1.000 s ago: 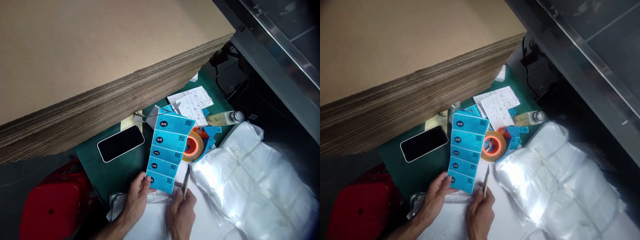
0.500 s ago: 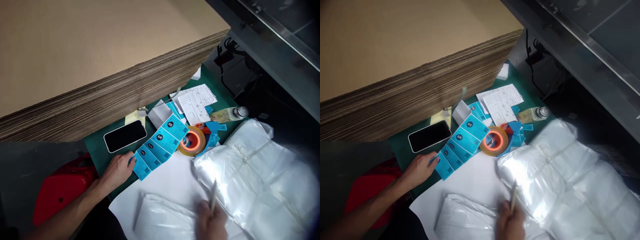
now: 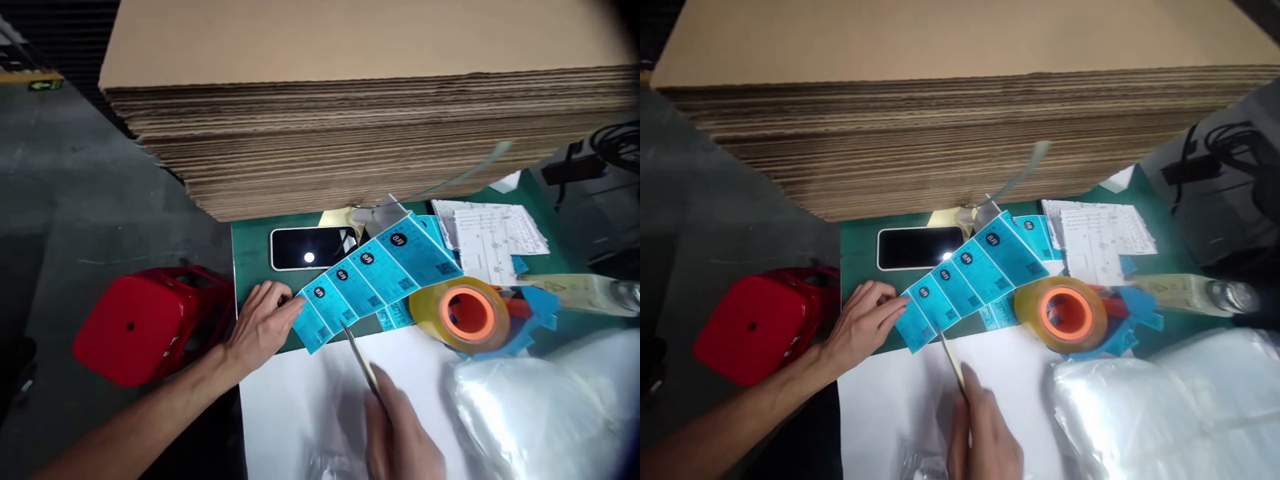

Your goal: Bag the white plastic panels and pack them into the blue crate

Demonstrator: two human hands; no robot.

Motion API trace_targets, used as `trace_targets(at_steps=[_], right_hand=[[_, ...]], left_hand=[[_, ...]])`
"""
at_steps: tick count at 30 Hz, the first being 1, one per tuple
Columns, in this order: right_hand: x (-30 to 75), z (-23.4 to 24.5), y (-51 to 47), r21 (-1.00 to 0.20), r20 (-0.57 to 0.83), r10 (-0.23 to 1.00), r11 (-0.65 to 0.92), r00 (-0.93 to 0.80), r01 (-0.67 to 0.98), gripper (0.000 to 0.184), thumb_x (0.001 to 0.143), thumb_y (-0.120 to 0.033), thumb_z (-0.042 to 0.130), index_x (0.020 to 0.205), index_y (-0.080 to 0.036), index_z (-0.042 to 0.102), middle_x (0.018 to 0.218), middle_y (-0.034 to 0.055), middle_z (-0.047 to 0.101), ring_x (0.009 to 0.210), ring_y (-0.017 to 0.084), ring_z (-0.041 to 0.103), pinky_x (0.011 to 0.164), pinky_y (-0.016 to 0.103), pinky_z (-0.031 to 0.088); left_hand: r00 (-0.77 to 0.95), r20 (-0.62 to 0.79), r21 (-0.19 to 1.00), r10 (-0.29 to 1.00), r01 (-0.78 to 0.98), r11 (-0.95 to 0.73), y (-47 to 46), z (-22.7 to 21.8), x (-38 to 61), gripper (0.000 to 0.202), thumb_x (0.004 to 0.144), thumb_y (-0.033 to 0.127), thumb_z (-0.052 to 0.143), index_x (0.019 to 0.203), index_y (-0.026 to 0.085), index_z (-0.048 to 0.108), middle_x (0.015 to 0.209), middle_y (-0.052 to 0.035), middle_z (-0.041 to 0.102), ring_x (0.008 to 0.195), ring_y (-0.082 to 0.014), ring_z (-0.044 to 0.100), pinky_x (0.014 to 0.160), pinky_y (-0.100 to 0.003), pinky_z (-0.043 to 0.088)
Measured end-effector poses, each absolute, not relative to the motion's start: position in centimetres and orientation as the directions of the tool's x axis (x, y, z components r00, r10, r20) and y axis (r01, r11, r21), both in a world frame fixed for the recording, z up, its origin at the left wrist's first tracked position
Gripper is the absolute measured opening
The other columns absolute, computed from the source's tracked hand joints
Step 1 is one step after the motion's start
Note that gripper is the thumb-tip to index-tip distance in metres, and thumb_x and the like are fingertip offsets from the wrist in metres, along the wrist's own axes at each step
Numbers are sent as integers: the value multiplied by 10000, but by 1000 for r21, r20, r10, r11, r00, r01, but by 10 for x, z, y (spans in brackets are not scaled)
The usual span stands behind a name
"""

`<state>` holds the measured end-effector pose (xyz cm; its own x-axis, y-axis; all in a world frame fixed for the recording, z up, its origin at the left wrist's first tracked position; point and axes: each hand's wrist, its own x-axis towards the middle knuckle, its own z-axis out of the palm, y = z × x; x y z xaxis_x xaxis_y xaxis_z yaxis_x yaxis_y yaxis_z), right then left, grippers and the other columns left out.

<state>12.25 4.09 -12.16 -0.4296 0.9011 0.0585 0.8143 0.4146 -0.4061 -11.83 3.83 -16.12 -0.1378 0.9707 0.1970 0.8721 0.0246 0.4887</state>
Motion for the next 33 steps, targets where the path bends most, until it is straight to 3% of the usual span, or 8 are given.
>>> trace_targets(at_steps=[4, 9, 18, 27, 33], right_hand=[[83, -139, 72, -309, 70, 774, 616, -629, 724, 409, 918, -276, 392, 1323, -221, 409, 781, 38, 613, 598, 150, 579, 493, 244, 436], [77, -152, 76, -241, 30, 779, 614, -626, 752, 420, 917, -279, 405, 1337, -257, 398, 900, 39, 619, 691, 147, 597, 529, 243, 426], [77, -150, 72, -197, 22, 769, 629, -638, 752, 421, 922, -288, 391, 1342, -254, 400, 819, 21, 592, 647, 134, 578, 505, 234, 400], [78, -141, 73, -40, 29, 723, 690, -690, 722, 410, 936, -295, 357, 1336, -219, 412, 691, 1, 546, 519, 108, 513, 409, 222, 299], [90, -134, 65, -13, 25, 722, 691, -691, 722, 408, 937, -275, 359, 1337, -208, 407, 668, -15, 530, 472, 92, 483, 394, 227, 277]], left_hand=[[-114, 284, 463, 952, 886, -32, 35, -167, -124, 230, 876, 184, 496, 1066, 234, 614, 1039, -55, 571, 914, -183, 496, 763, -325, 416], [-68, 292, 465, 954, 882, -79, 31, -171, -129, 239, 878, 136, 473, 1059, 221, 602, 1119, -37, 596, 981, -195, 487, 813, -351, 414], [-78, 303, 491, 950, 867, -85, 30, -173, -130, 235, 885, 133, 457, 1044, 212, 611, 1117, -41, 603, 976, -198, 491, 800, -357, 419], [-75, 292, 481, 954, 873, -79, 33, -170, -131, 232, 869, 136, 477, 1034, 214, 621, 1098, -48, 611, 954, -205, 500, 792, -362, 436], [-83, 319, 487, 944, 869, -88, 34, -171, -130, 236, 866, 136, 480, 1031, 214, 629, 1091, -56, 617, 961, -211, 507, 780, -364, 443]])
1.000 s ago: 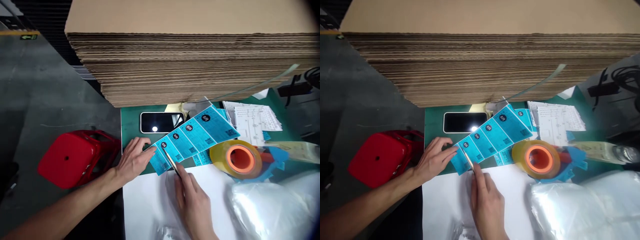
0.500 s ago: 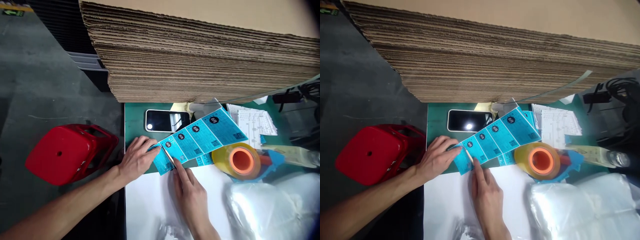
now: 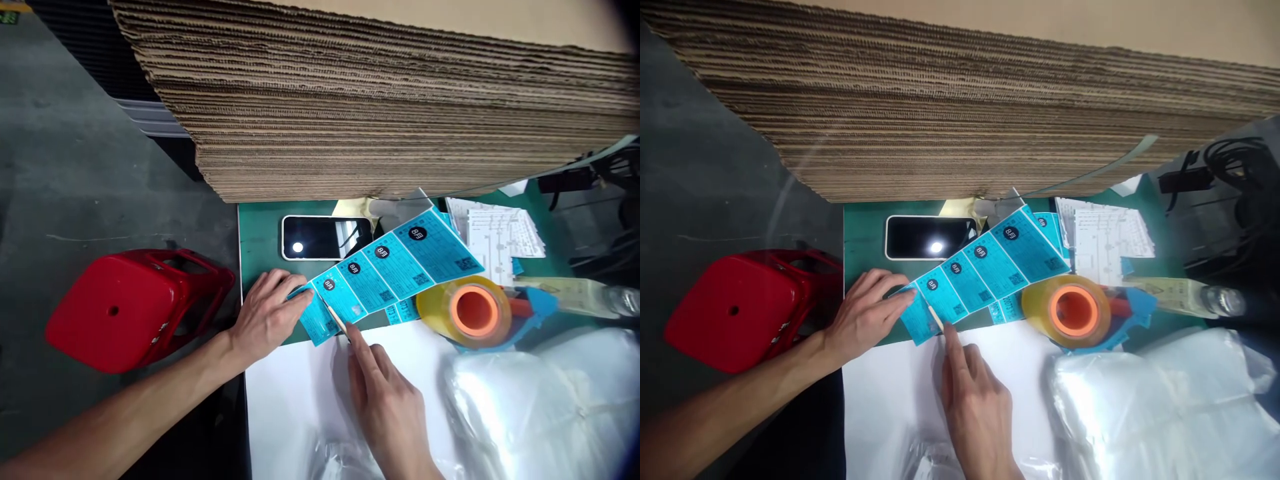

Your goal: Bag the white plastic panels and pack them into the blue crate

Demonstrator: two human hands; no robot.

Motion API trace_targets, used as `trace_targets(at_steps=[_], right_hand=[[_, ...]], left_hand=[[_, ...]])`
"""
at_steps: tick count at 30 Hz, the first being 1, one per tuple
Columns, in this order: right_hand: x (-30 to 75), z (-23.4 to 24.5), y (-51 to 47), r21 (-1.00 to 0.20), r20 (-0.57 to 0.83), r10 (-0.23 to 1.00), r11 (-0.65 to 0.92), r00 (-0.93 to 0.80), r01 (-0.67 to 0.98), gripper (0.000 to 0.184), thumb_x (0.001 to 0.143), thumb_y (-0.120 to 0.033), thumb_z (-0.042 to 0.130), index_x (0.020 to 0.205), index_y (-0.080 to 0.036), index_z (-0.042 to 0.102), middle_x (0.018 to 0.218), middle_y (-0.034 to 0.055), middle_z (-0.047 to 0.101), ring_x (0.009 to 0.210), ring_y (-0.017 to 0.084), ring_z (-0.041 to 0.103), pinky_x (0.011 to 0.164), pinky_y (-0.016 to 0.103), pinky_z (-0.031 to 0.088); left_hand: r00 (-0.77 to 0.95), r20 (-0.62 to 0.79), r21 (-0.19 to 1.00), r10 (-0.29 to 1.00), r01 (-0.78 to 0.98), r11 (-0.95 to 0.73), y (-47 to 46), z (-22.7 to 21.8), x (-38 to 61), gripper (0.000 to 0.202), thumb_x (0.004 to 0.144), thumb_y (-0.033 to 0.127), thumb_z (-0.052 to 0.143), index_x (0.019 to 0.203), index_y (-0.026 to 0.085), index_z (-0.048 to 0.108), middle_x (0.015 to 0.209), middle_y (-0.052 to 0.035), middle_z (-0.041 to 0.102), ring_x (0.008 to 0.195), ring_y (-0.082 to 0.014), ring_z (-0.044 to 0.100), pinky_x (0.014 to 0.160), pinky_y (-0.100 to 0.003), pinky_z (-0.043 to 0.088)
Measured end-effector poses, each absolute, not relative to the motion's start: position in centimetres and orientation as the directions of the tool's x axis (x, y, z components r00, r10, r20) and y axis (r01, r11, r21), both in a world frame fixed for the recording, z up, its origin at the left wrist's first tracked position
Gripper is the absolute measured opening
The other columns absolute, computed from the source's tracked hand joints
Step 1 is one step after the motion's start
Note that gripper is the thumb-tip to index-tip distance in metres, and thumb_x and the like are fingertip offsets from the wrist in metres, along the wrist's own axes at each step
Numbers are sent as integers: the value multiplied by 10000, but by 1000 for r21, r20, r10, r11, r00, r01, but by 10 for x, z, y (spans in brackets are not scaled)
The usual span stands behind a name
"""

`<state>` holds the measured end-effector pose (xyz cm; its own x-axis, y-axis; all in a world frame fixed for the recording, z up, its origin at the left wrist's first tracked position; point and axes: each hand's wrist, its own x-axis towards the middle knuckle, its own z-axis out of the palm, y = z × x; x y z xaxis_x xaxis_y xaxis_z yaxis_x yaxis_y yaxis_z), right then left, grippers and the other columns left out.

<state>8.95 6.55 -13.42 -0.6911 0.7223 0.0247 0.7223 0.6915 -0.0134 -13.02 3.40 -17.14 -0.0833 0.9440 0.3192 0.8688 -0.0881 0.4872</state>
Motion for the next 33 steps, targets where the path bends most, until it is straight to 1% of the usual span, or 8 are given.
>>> trace_targets(at_steps=[12, 16, 20, 24, 26, 28, 30, 33], right_hand=[[132, -125, 50, 65, -11, 725, 688, -689, 723, 434, 924, -270, 362, 1354, -214, 391, 677, -8, 541, 467, 98, 472, 405, 233, 268], [143, -123, 47, 54, 18, 715, 697, -698, 715, 429, 911, -253, 392, 1337, -215, 416, 674, -10, 544, 477, 97, 487, 405, 231, 275], [156, -120, 41, 29, -14, 725, 689, -688, 725, 433, 909, -265, 393, 1338, -218, 420, 669, -1, 547, 481, 110, 501, 399, 235, 304], [161, -112, 36, -132, -27, 765, 636, -644, 760, 431, 904, -257, 428, 1333, -222, 424, 730, 27, 587, 525, 119, 545, 444, 229, 403], [156, -106, 38, -208, 27, 794, 599, -608, 773, 418, 896, -247, 455, 1314, -232, 443, 813, 55, 620, 593, 134, 586, 482, 231, 438], [145, -101, 45, -240, 103, 819, 571, -564, 785, 405, 886, -235, 483, 1290, -246, 466, 880, 75, 634, 667, 154, 612, 506, 239, 447], [131, -98, 56, -280, 157, 826, 562, -541, 778, 404, 875, -214, 501, 1278, -247, 479, 884, 75, 634, 694, 159, 614, 538, 245, 456], [111, -99, 71, -303, 153, 820, 570, -551, 764, 411, 879, -207, 491, 1288, -242, 471, 817, 46, 616, 633, 132, 581, 546, 240, 445]], left_hand=[[-85, 309, 484, 947, 872, -79, 34, -173, -129, 246, 849, 143, 516, 1048, 230, 632, 1088, -55, 616, 960, -204, 508, 800, -366, 452], [-87, 307, 493, 948, 867, -80, 35, -174, -128, 242, 853, 153, 519, 1057, 225, 627, 1093, -51, 617, 959, -205, 498, 803, -368, 448], [-80, 291, 492, 953, 867, -78, 34, -173, -129, 237, 848, 149, 525, 1049, 224, 627, 1101, -42, 616, 954, -204, 500, 797, -365, 451], [-62, 272, 493, 960, 866, -83, 27, -169, -135, 234, 850, 140, 516, 1043, 213, 627, 1141, -41, 613, 999, -217, 514, 812, -378, 461], [-16, 272, 482, 962, 868, -121, 26, -165, -139, 304, 851, 112, 492, 1121, 206, 594, 1218, -50, 587, 1113, -245, 484, 874, -416, 449], [89, 273, 457, 958, 864, -211, 28, -162, -140, 425, 844, 55, 451, 1239, 196, 515, 1325, -58, 517, 1262, -272, 377, 988, -480, 383], [220, 262, 431, 940, 844, -318, 33, -160, -140, 488, 835, 10, 408, 1292, 173, 463, 1389, -66, 451, 1343, -276, 266, 1080, -528, 275], [312, 252, 435, 916, 809, -395, 39, -161, -138, 394, 869, 81, 415, 1250, 130, 504, 1367, -94, 475, 1353, -273, 256, 1125, -532, 203]])
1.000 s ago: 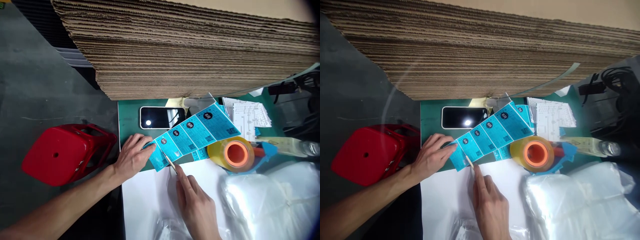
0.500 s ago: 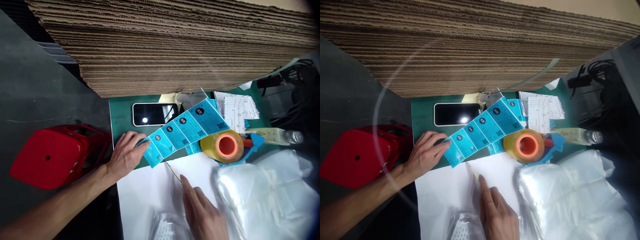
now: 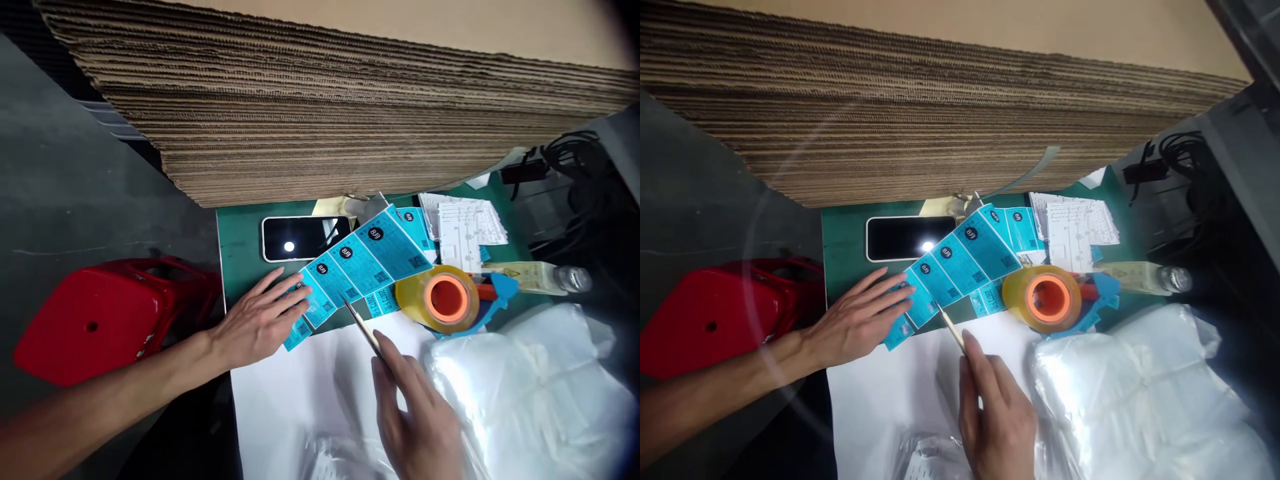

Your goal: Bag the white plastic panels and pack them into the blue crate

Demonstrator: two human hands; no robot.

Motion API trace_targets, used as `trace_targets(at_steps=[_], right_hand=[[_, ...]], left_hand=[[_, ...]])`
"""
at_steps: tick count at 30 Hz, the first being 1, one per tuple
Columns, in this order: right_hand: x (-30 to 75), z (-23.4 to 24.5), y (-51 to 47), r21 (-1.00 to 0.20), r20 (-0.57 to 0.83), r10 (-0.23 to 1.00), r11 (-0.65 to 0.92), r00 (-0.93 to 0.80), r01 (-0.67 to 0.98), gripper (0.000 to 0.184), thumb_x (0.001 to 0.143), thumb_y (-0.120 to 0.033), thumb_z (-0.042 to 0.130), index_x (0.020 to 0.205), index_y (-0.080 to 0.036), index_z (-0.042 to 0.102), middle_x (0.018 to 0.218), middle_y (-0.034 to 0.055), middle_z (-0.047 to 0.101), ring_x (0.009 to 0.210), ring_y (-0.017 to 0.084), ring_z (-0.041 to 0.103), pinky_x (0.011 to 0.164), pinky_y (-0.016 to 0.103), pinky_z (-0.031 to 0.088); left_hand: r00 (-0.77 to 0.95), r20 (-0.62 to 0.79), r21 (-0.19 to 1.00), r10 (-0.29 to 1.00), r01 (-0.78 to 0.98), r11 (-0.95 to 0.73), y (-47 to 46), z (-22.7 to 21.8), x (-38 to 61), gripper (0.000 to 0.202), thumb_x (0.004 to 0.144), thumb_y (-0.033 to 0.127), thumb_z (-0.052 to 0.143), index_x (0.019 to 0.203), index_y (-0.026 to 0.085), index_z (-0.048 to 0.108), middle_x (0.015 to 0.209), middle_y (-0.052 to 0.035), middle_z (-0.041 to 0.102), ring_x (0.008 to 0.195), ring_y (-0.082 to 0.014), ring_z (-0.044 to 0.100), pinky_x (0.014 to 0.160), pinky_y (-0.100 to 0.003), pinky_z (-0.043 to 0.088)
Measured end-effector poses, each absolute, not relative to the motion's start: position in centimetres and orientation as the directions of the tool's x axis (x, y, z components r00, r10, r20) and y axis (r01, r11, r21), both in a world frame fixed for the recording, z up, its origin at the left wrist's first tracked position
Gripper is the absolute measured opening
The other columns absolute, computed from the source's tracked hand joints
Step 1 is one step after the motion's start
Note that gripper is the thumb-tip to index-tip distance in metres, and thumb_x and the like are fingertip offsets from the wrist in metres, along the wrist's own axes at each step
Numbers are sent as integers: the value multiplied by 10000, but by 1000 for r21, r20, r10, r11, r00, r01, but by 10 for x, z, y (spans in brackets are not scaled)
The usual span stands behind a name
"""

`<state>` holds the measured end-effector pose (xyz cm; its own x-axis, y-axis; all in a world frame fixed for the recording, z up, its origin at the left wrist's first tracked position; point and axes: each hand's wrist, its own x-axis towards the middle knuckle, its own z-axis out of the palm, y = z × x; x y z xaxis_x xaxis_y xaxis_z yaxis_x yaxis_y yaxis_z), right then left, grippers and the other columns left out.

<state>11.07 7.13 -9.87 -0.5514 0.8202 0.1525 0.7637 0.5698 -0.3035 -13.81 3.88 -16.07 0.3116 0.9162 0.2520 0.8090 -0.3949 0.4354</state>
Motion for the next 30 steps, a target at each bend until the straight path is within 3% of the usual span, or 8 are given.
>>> trace_targets(at_steps=[4, 15, 30], right_hand=[[92, -109, 80, -242, 56, 803, 588, -594, 772, 408, 912, -244, 418, 1319, -239, 433, 740, 12, 581, 529, 101, 514, 467, 216, 377], [63, -136, 82, -112, 27, 787, 615, -617, 780, 409, 923, -277, 414, 1330, -254, 415, 713, -23, 532, 550, 104, 513, 460, 228, 334], [66, -127, 84, 56, -18, 737, 676, -676, 735, 432, 919, -261, 388, 1351, -233, 385, 745, -21, 570, 489, 96, 506, 415, 241, 291]], left_hand=[[300, 295, 469, 907, 782, -411, 36, -165, -142, 339, 876, 212, 489, 1201, 139, 547, 1276, -92, 563, 1317, -269, 335, 1126, -524, 230], [280, 320, 429, 905, 809, -402, 33, -170, -146, 329, 858, 94, 481, 1169, 166, 560, 1225, -46, 596, 1249, -250, 410, 1121, -509, 251], [252, 339, 433, 906, 813, -389, 34, -171, -146, 311, 859, 121, 487, 1152, 174, 576, 1199, -41, 609, 1230, -240, 432, 1115, -490, 266]])
